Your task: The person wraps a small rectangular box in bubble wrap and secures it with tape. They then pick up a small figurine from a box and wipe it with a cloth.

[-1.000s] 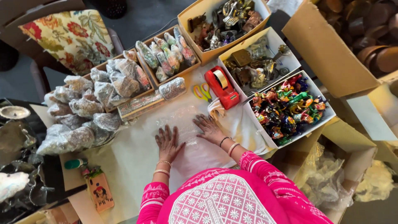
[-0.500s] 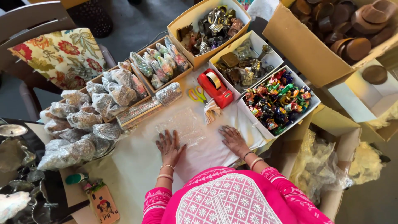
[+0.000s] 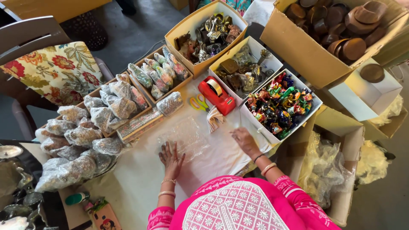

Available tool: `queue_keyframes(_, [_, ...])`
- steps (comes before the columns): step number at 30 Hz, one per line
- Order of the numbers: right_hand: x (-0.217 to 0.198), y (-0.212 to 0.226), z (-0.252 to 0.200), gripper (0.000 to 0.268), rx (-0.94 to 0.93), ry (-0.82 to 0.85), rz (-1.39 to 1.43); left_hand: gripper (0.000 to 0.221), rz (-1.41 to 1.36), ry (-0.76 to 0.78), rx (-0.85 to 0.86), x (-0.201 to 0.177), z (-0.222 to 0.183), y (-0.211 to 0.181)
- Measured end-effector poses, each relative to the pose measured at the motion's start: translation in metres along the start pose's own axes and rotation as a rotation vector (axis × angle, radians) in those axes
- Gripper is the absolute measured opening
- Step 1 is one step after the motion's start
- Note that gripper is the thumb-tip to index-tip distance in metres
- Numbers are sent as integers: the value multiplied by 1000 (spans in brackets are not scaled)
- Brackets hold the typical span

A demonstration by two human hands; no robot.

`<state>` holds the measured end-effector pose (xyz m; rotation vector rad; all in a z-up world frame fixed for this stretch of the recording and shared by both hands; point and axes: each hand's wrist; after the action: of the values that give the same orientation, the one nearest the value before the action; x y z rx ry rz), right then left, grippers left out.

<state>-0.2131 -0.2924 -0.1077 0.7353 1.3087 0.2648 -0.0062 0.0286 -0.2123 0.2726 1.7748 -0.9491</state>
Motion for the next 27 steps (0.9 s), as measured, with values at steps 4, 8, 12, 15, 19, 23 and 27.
queue_keyframes(4, [-55,-13,46,23,58,-164,53,79,-97,-76,34,-29,-5,-14])
queue_keyframes(8, [-110,-23,114,15,102,-404,101,61,70,-84,-59,-44,-11,-29])
queue_keyframes(12, [-112,-82,199,27,53,-458,82,43,69,-78,28,-54,-13,-44])
queue_keyframes(15, [-82,-138,260,41,102,-422,52,34,34,-117,53,-58,-14,-51])
queue_keyframes(19, [-17,-230,324,61,264,-262,-133,27,-18,-128,37,-70,-13,-56])
queue_keyframes(23, [-25,-217,347,85,426,-90,-217,27,-79,-140,31,-79,-10,-62])
queue_keyframes(27, [-54,-195,344,84,599,93,-29,24,-95,-136,7,-79,-8,-66])
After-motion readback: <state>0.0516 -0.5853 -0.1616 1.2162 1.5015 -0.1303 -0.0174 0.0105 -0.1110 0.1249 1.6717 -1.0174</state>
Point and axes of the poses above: each hand's wrist, its own z-axis towards the middle knuckle, its own x-axis out of the palm, y = z × x, and after that the axes turned 10 degrees about y, right-handed
